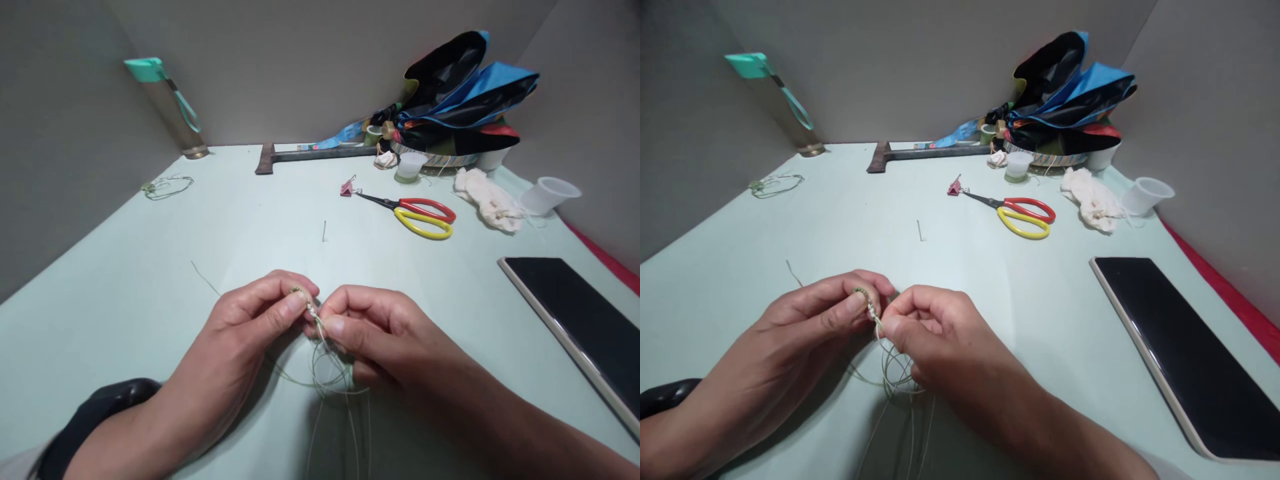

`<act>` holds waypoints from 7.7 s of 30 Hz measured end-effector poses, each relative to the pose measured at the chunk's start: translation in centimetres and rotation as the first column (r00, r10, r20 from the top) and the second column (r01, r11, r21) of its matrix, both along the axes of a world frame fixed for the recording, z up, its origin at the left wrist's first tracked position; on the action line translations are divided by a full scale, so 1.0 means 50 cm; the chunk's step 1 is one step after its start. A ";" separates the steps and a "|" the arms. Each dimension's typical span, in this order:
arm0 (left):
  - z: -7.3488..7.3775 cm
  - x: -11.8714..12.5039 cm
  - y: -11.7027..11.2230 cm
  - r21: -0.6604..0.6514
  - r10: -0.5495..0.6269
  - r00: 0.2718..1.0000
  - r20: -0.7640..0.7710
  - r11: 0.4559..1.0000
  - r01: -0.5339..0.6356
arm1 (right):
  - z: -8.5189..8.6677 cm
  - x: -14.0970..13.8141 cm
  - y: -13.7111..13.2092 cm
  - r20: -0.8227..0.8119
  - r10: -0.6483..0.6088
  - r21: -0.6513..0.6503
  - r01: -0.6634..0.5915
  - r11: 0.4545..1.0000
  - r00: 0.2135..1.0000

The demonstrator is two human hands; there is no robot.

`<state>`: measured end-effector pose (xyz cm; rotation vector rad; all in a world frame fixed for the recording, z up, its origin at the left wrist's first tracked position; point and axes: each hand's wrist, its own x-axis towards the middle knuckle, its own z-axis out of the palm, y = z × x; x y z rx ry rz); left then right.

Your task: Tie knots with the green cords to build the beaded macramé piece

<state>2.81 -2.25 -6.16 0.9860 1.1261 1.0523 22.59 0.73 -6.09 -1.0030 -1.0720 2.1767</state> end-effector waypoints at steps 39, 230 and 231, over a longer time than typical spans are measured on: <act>0.009 0.006 -0.004 -0.147 -0.046 0.998 0.043 0.988 0.052 | 0.012 0.004 -0.012 0.215 0.012 0.167 -0.049 0.985 0.977; 0.022 0.024 0.006 -0.331 0.127 0.935 0.330 0.944 -0.011 | 0.004 0.003 -0.002 0.120 -0.022 0.165 0.002 0.986 0.993; 0.022 0.023 0.005 -0.334 0.137 0.935 0.326 0.942 -0.021 | 0.004 0.000 -0.002 0.122 -0.048 0.161 0.028 0.987 0.991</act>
